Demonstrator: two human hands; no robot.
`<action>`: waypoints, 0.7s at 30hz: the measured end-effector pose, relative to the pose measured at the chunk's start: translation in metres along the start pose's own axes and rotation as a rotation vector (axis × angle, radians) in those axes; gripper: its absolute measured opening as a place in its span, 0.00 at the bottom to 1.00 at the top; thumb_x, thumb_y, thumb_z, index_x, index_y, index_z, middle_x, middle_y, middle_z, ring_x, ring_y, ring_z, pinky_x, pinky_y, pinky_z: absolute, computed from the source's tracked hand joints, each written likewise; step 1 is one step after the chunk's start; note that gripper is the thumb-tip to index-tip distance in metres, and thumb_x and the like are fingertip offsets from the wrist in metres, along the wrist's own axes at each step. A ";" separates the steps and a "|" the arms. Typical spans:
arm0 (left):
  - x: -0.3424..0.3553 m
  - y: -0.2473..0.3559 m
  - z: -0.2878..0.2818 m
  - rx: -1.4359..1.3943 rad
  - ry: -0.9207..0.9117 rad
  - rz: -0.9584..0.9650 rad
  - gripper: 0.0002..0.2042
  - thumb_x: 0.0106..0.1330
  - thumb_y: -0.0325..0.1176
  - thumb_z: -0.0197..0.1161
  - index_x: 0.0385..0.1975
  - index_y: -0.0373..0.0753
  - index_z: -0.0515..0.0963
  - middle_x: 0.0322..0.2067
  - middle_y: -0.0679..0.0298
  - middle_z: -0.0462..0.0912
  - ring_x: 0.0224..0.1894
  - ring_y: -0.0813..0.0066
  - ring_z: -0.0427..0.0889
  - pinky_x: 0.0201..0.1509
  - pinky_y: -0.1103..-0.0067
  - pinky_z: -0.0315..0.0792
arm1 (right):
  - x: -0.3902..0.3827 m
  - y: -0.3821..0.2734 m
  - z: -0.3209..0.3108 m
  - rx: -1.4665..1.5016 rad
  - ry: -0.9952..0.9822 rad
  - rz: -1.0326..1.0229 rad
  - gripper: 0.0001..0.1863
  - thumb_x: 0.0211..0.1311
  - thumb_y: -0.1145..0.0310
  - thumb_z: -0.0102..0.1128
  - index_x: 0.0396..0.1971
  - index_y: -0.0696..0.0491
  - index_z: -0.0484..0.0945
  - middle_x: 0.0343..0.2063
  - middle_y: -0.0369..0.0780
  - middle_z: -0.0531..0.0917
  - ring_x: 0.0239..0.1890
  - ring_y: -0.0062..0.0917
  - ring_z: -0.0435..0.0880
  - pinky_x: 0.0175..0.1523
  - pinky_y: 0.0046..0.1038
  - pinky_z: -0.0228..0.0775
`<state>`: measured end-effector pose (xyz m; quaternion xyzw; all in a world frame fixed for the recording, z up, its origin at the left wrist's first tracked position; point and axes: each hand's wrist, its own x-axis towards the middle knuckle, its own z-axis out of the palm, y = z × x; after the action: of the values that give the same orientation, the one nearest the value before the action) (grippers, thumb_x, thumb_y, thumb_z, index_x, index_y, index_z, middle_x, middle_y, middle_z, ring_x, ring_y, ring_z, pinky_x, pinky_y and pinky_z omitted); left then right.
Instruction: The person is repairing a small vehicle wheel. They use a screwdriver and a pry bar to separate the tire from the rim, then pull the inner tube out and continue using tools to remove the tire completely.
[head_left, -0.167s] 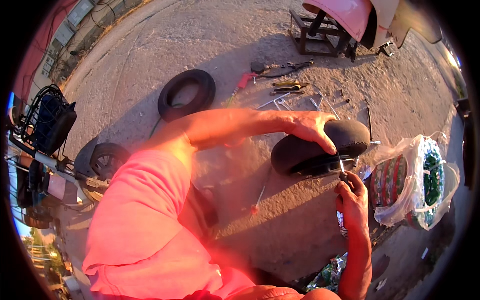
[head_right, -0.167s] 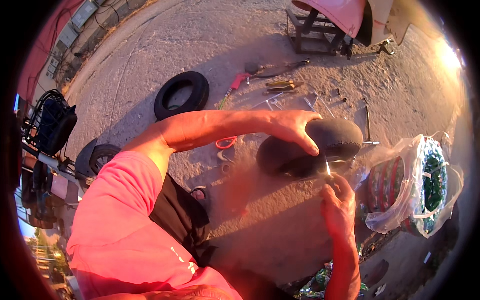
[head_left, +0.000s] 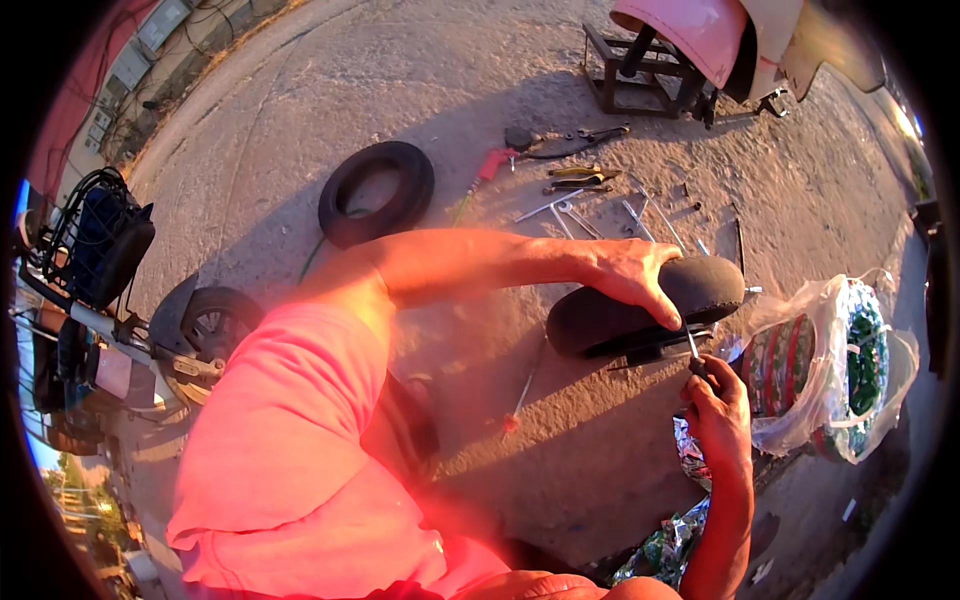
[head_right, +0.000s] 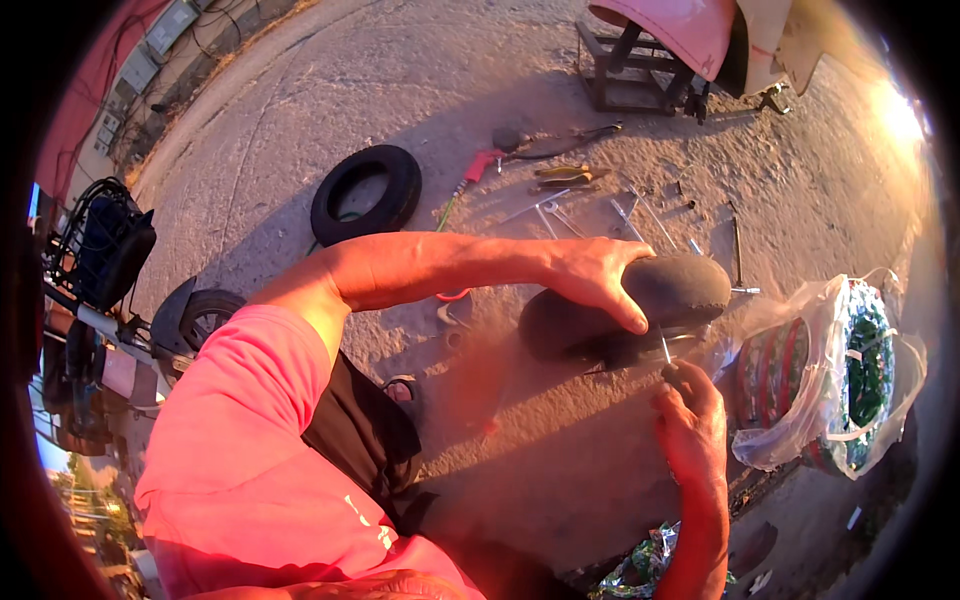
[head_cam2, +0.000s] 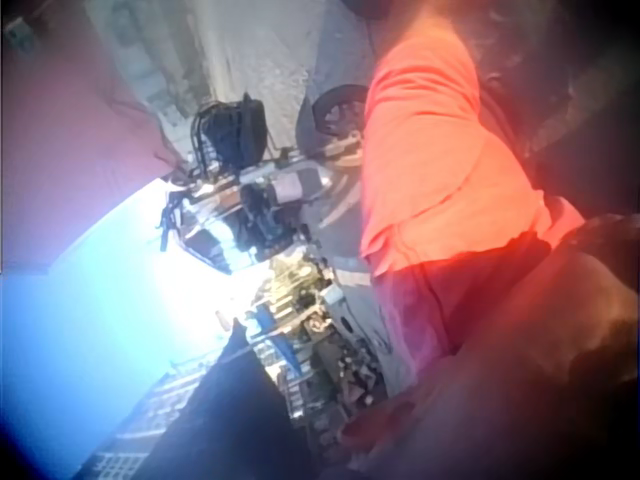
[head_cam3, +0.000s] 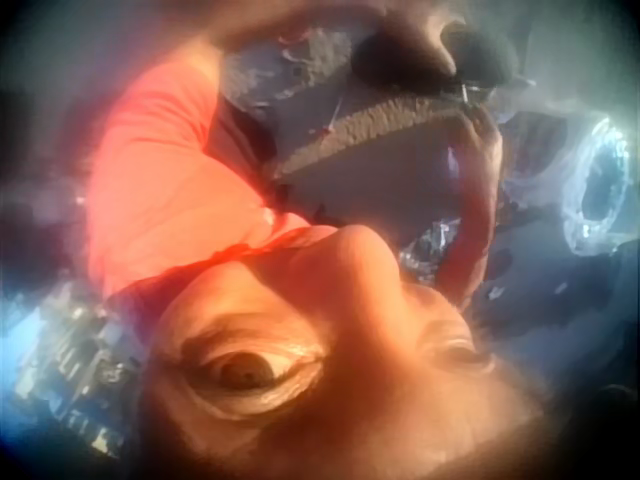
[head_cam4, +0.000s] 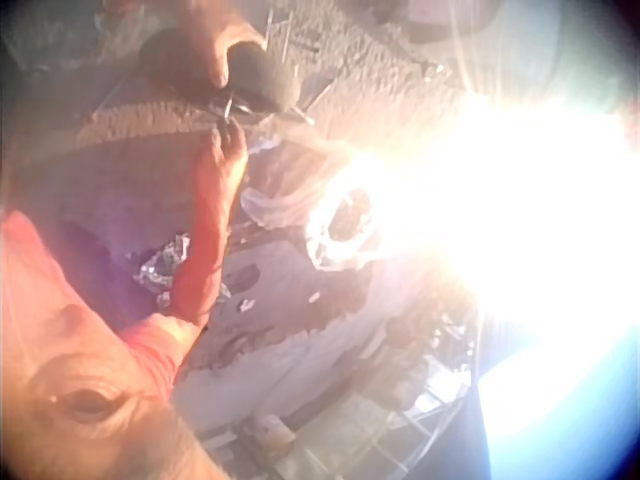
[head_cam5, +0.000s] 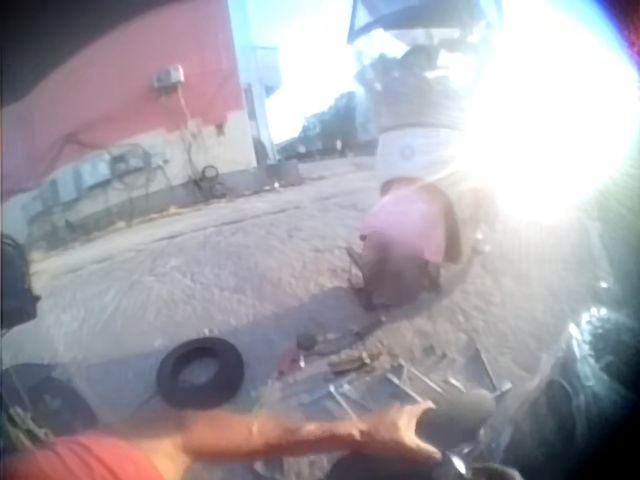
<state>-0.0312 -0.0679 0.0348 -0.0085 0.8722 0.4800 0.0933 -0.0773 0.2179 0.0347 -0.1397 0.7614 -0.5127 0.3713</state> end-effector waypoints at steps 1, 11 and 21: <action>0.000 -0.003 0.009 0.041 0.043 0.013 0.53 0.47 0.56 0.80 0.67 0.24 0.65 0.62 0.38 0.76 0.66 0.51 0.75 0.70 0.66 0.68 | -0.006 -0.009 -0.006 -0.065 -0.049 0.063 0.20 0.69 0.73 0.60 0.60 0.58 0.76 0.42 0.40 0.84 0.26 0.15 0.76 0.27 0.19 0.66; -0.019 0.040 0.076 0.072 0.054 -0.010 0.51 0.48 0.56 0.75 0.67 0.24 0.63 0.50 0.34 0.82 0.55 0.41 0.83 0.61 0.59 0.76 | -0.038 -0.018 -0.047 -0.301 -0.039 0.049 0.19 0.67 0.73 0.58 0.55 0.63 0.80 0.34 0.37 0.86 0.33 0.17 0.81 0.36 0.23 0.72; -0.008 0.057 0.080 0.162 0.069 -0.108 0.56 0.49 0.61 0.75 0.68 0.20 0.60 0.51 0.31 0.81 0.57 0.37 0.82 0.63 0.61 0.75 | -0.044 -0.052 -0.011 -0.696 0.373 -0.371 0.17 0.67 0.63 0.66 0.47 0.61 0.83 0.29 0.46 0.88 0.30 0.32 0.88 0.41 0.32 0.79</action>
<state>-0.0169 0.0294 0.0426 -0.0644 0.9091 0.4018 0.0894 -0.0634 0.2288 0.1010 -0.2962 0.9047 -0.3002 0.0598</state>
